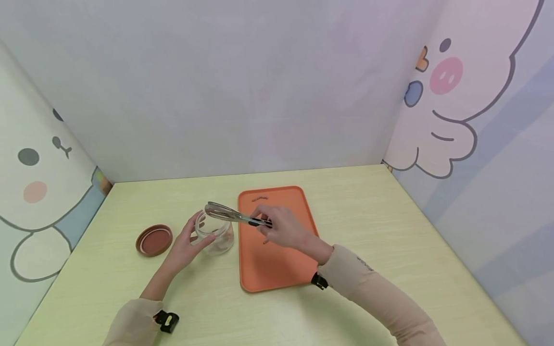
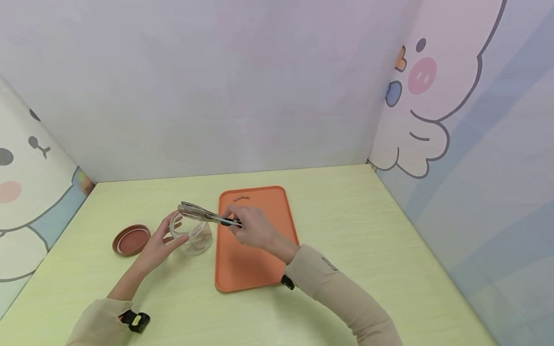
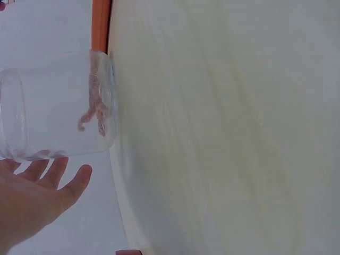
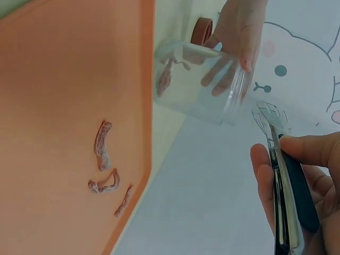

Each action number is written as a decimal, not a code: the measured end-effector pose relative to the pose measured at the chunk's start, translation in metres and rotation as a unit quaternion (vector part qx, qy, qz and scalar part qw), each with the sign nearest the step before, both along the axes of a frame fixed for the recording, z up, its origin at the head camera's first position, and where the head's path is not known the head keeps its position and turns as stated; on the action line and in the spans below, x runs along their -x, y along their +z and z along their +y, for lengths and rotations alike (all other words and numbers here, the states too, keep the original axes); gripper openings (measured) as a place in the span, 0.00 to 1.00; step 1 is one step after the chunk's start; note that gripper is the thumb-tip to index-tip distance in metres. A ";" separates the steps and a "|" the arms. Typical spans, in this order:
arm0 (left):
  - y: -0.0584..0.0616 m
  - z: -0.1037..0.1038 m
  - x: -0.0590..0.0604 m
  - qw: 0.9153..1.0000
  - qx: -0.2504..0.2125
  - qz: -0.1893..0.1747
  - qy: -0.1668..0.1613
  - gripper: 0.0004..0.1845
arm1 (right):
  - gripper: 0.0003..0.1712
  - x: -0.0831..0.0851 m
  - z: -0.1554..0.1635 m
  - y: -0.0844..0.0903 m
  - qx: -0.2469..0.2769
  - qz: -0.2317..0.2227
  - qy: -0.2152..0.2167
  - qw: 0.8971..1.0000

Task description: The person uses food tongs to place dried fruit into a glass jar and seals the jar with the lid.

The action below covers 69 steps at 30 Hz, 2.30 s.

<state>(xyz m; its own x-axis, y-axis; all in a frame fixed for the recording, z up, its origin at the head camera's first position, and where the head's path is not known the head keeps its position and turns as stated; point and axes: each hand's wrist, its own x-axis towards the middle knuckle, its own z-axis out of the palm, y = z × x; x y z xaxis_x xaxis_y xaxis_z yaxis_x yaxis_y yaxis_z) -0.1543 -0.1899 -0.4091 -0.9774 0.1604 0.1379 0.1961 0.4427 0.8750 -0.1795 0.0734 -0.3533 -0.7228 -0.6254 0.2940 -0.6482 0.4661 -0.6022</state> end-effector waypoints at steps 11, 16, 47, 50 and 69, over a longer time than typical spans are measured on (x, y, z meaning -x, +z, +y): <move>0.001 0.001 -0.001 1.000 -0.004 0.002 0.002 0.39 | 0.12 0.010 0.033 0.003 0.017 0.046 -0.047 0.998; 0.001 0.001 -0.001 1.000 -0.003 0.003 0.001 0.39 | 0.12 0.016 0.051 0.000 0.004 0.072 -0.096 0.993; -0.002 -0.001 0.002 1.000 -0.011 0.011 -0.003 0.38 | 0.14 0.030 0.105 -0.061 -0.038 0.017 -0.154 0.987; -0.003 -0.002 0.003 1.000 -0.010 0.010 -0.003 0.38 | 0.14 0.027 0.108 -0.065 -0.040 0.012 -0.150 0.988; -0.002 -0.001 0.002 1.000 -0.005 0.004 -0.003 0.38 | 0.16 0.021 0.110 -0.083 -0.056 0.008 -0.135 0.989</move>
<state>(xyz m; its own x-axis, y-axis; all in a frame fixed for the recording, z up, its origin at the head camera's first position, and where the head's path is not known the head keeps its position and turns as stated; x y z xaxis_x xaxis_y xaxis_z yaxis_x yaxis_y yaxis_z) -0.1563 -0.1913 -0.4111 -0.9752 0.1646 0.1481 0.2063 0.4330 0.8775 -0.2007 0.1834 -0.4368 -0.8633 -0.4403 0.2468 -0.5008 0.6866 -0.5271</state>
